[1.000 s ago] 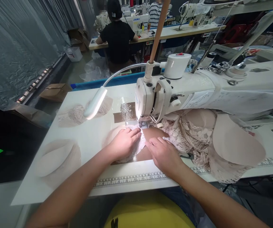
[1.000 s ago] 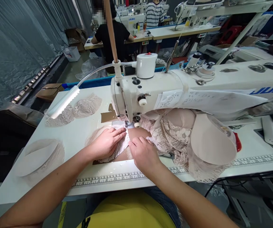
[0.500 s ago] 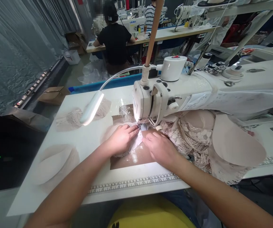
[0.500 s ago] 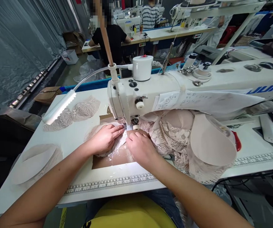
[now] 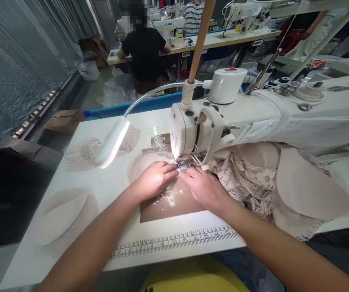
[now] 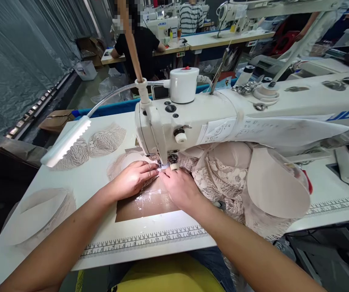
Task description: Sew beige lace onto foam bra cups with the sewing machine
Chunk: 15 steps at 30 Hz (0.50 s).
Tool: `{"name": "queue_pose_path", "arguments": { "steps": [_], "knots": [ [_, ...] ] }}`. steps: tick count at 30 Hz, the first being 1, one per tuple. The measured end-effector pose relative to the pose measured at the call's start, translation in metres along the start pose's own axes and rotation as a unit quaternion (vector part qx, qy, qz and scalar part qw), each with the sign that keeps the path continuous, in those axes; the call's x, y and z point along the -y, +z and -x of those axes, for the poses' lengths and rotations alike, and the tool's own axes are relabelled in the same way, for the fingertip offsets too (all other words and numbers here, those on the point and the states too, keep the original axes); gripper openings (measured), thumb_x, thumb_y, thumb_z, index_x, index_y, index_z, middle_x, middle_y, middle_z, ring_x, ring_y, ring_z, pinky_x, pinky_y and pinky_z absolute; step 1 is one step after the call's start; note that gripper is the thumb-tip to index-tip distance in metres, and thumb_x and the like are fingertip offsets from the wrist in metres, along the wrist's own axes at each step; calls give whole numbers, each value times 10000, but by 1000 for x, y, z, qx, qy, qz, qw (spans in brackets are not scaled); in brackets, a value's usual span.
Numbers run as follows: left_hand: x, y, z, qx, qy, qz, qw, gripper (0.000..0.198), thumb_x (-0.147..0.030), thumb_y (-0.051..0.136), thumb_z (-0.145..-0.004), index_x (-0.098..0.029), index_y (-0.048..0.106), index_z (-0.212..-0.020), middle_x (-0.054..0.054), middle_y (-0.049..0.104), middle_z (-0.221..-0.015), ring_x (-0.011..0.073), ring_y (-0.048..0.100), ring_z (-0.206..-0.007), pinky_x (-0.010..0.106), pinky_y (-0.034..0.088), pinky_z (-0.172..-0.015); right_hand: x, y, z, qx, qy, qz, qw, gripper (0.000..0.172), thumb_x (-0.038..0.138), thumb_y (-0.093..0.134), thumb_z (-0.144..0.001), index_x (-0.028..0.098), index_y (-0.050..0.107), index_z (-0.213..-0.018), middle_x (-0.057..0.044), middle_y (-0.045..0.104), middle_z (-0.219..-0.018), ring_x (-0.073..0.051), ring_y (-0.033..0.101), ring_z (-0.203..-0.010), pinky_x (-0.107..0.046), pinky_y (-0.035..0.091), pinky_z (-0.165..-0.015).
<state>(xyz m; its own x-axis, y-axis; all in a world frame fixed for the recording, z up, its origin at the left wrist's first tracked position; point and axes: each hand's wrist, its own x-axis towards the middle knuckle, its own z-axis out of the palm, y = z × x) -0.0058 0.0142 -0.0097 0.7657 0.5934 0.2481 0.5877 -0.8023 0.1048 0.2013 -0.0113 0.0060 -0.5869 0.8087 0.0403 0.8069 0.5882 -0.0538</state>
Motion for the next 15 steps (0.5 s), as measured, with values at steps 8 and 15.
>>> {"name": "queue_pose_path", "arguments": {
  "steps": [8,15],
  "knots": [
    [9,0,-3,-1,-18,17,1000,329,-174,452,-929,-164,598,-1224,85,609,-1268,230,540,-992,378,482,-816,-4,7,-3,-45,0,-3,999,432,50,426,-826,192,631,-1179,-66,629,-870,-188,511,-734,-299,307,-576],
    [15,2,-6,-8,-30,4,1000,333,-219,447,-929,-177,605,-1219,95,624,-1235,216,534,-893,378,461,-787,-7,13,-2,-98,4,-28,995,379,84,455,-829,217,677,-1106,-44,630,-832,-169,484,-694,-294,297,-562]
  ]
}}
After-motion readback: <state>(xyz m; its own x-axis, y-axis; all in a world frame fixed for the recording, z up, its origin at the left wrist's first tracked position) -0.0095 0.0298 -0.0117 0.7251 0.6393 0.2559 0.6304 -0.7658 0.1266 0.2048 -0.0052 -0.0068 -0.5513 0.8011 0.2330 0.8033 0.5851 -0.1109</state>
